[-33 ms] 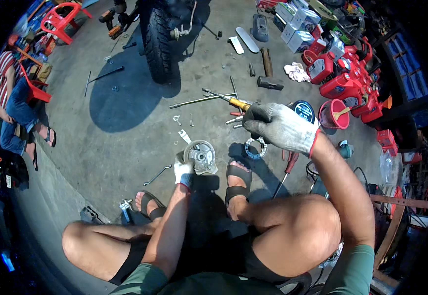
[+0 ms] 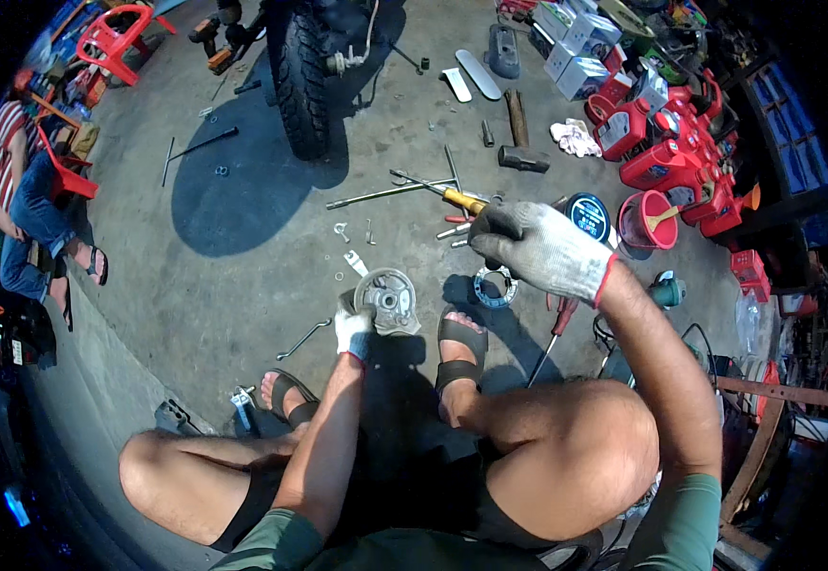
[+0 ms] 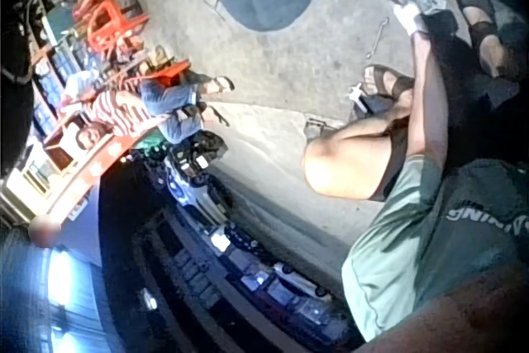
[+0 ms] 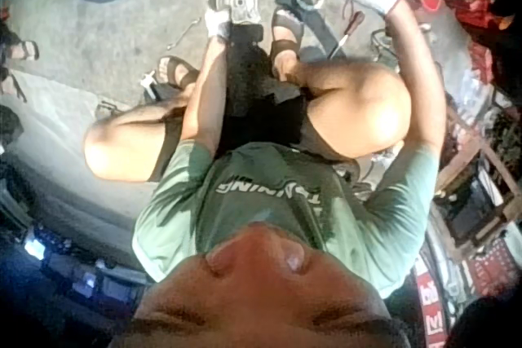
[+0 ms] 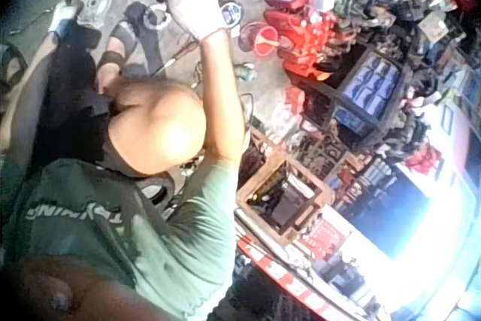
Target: The person cleans and assembles motorcycle brake components by hand, applying grease and attaching a brake shoe to the hub before pointing at the wheel assembly.
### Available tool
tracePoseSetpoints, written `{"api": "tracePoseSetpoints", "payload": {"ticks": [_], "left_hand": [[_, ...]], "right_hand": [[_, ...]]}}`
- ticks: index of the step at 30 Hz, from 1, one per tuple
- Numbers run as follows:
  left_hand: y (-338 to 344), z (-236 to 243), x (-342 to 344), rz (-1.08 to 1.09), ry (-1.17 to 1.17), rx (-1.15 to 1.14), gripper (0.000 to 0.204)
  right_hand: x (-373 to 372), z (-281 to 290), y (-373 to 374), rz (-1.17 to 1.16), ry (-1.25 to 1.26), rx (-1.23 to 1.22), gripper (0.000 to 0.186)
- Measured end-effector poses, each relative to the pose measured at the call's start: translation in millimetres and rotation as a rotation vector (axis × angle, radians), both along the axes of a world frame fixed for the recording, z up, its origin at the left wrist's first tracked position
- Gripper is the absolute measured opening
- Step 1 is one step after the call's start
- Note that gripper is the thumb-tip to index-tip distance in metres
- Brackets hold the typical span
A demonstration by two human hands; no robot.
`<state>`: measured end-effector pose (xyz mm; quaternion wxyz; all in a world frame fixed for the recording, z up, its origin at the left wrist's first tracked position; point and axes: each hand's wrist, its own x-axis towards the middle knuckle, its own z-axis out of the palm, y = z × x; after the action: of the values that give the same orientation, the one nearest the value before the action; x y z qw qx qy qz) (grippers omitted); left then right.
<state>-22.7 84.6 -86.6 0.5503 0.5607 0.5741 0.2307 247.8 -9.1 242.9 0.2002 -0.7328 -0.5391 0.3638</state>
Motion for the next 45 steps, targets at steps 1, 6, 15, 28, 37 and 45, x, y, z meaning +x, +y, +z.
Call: {"api": "tracePoseSetpoints", "payload": {"ticks": [1, 6, 15, 28, 37, 45], "left_hand": [[3.6, 6.0, 4.0, -0.019, -0.012, -0.011, 0.037], [36.2, 21.9, 22.7, -0.107, -0.052, 0.102, 0.030], [93.4, 5.8, 18.9, -0.321, 0.132, 0.067, 0.036], [83.1, 7.7, 22.1, -0.260, -0.061, 0.029, 0.036], [75.7, 9.2, 15.0, -0.202, -0.115, -0.003, 0.034], [71.0, 10.8, 12.9, -0.218, -0.079, 0.031, 0.033]], "right_hand": [[-0.3, -5.9, -0.9, -0.031, -0.030, -0.055, 0.029], [7.8, -85.7, -14.9, -0.160, 0.236, -0.095, 0.028], [-22.1, -194.0, -22.8, -0.409, 0.591, -0.181, 0.029], [-43.0, -273.4, -29.3, -0.699, 0.908, -0.006, 0.035], [-52.7, -269.4, -20.4, -0.781, 0.893, 0.024, 0.022], [-57.3, -262.0, -21.7, -0.778, 0.947, 0.027, 0.021]]}}
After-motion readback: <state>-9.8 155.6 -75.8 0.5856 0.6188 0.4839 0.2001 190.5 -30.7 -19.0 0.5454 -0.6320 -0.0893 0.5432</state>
